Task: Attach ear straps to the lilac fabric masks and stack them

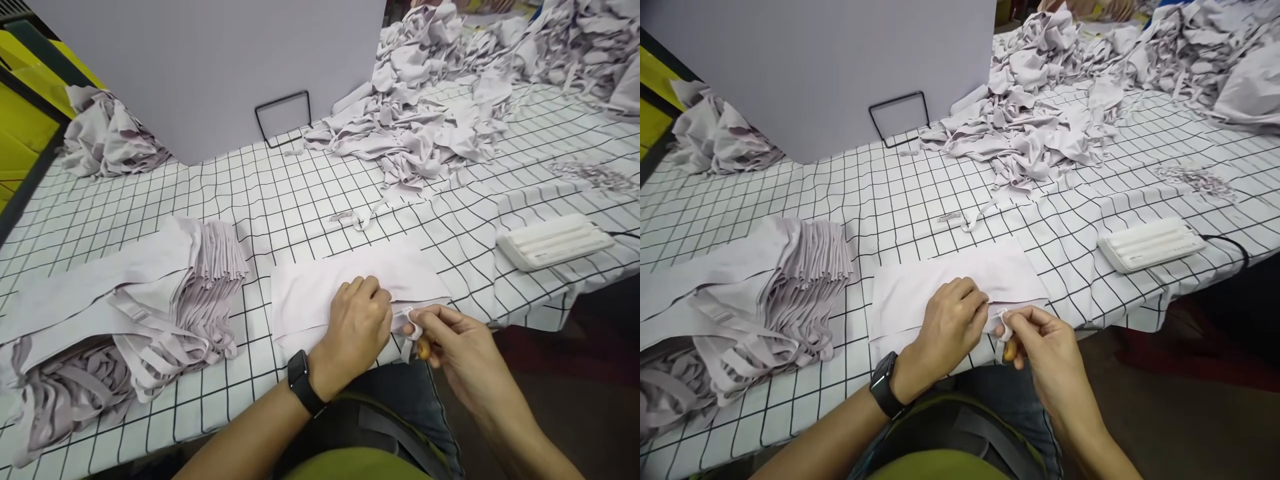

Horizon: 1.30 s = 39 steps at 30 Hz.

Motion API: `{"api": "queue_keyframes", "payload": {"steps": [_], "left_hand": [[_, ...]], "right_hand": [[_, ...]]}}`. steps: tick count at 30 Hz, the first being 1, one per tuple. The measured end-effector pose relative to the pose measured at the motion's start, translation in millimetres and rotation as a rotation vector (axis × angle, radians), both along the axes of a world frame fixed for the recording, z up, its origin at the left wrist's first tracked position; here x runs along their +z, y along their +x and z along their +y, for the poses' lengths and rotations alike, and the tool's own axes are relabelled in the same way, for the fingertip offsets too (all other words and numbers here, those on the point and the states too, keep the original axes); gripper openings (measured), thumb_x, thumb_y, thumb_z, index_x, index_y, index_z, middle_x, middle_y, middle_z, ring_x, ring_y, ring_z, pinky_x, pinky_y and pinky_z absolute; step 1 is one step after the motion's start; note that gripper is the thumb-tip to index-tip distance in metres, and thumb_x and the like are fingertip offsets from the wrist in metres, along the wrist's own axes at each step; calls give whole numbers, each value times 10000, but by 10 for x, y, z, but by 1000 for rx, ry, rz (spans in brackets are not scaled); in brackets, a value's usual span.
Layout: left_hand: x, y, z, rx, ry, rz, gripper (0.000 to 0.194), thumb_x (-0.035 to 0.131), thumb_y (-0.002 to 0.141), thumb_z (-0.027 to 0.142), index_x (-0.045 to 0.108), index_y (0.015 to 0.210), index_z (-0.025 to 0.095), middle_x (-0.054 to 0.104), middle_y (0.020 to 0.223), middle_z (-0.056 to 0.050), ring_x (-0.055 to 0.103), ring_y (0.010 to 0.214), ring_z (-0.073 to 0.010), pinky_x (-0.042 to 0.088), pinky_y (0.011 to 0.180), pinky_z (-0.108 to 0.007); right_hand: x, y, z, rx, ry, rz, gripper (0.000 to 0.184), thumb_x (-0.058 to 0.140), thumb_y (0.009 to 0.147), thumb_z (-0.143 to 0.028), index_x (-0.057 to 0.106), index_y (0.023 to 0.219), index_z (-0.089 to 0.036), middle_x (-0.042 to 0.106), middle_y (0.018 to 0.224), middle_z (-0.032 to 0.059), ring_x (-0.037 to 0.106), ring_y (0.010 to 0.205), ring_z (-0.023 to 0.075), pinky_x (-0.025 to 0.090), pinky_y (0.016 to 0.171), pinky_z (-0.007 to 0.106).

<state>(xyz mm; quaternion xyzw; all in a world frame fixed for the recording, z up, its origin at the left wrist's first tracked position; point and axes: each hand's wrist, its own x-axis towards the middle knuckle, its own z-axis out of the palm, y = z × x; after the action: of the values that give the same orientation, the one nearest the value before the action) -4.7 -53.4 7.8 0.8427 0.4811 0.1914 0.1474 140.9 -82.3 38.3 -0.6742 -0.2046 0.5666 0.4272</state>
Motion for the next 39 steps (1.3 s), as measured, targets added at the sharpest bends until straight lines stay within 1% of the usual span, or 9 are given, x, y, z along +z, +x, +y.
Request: {"api": "queue_keyframes", "payload": {"steps": [6, 14, 19, 25, 31, 34, 36, 38, 39], "left_hand": [[-39, 2, -20, -39, 101, -98, 188, 527, 973, 159, 599, 801, 180, 602, 853, -34, 548, 819, -203, 408, 717, -366], [-33, 25, -34, -75, 167, -95, 203, 514, 967, 143, 580, 776, 162, 563, 826, -34, 521, 806, -202, 395, 711, -360], [-14, 34, -31, -100, 203, -72, 235, 480, 986, 131, 586, 777, 149, 559, 803, -49, 513, 790, -209, 411, 716, -355], [28, 26, -31, -172, 245, 21, 240, 469, 959, 85, 570, 751, 147, 550, 781, -66, 500, 749, -216, 410, 689, -347], [24, 49, -11, -210, 354, 77, 286, 413, 934, 9, 544, 728, 158, 520, 735, -54, 505, 727, -214, 388, 675, -340], [27, 65, 22, -239, 372, 93, 270, 419, 910, -16, 550, 740, 148, 530, 747, -57, 514, 735, -213, 388, 678, -336], [35, 62, 36, -254, 346, 117, 250, 439, 911, -9, 558, 751, 142, 545, 768, -62, 523, 756, -217, 400, 695, -337], [52, 29, 23, -258, 295, 128, 225, 466, 927, 22, 565, 766, 143, 564, 801, -64, 529, 788, -220, 419, 724, -343], [65, -4, 4, -256, 260, 123, 204, 482, 942, 50, 573, 786, 143, 577, 827, -65, 533, 809, -222, 430, 740, -347]], "right_hand": [[-101, -20, 43, -57, 0, 12, 306, 912, 525, -376, 710, 576, -151, 616, 517, 14, 486, 397, 73, 350, 347, 166], [-79, -36, 78, -96, -21, 8, 332, 930, 496, -373, 707, 589, -145, 583, 485, 0, 463, 384, 71, 330, 342, 170], [-84, -35, 61, -77, -1, -7, 303, 907, 527, -354, 684, 569, -153, 545, 477, -20, 422, 385, 58, 299, 344, 167], [-56, -43, 51, 17, 26, 21, 306, 877, 578, -334, 624, 524, -170, 504, 502, -35, 358, 420, 47, 296, 382, 174], [27, 23, 152, 173, -68, 28, 382, 854, 528, -386, 543, 456, -175, 474, 456, -37, 272, 386, 27, 194, 377, 186], [45, 60, 180, 237, -70, 2, 403, 862, 517, -401, 538, 452, -171, 456, 446, -44, 227, 385, 16, 150, 384, 187], [37, 94, 157, 271, -65, -16, 404, 885, 513, -420, 572, 490, -166, 435, 449, -59, 212, 392, 17, 145, 390, 188], [15, 161, 88, 333, -61, -49, 384, 892, 545, -459, 655, 599, -161, 491, 487, -47, 245, 396, 29, 174, 395, 191], [0, 213, 35, 376, -50, -84, 383, 881, 581, -487, 695, 667, -163, 542, 522, -29, 291, 403, 44, 207, 398, 195]]}}
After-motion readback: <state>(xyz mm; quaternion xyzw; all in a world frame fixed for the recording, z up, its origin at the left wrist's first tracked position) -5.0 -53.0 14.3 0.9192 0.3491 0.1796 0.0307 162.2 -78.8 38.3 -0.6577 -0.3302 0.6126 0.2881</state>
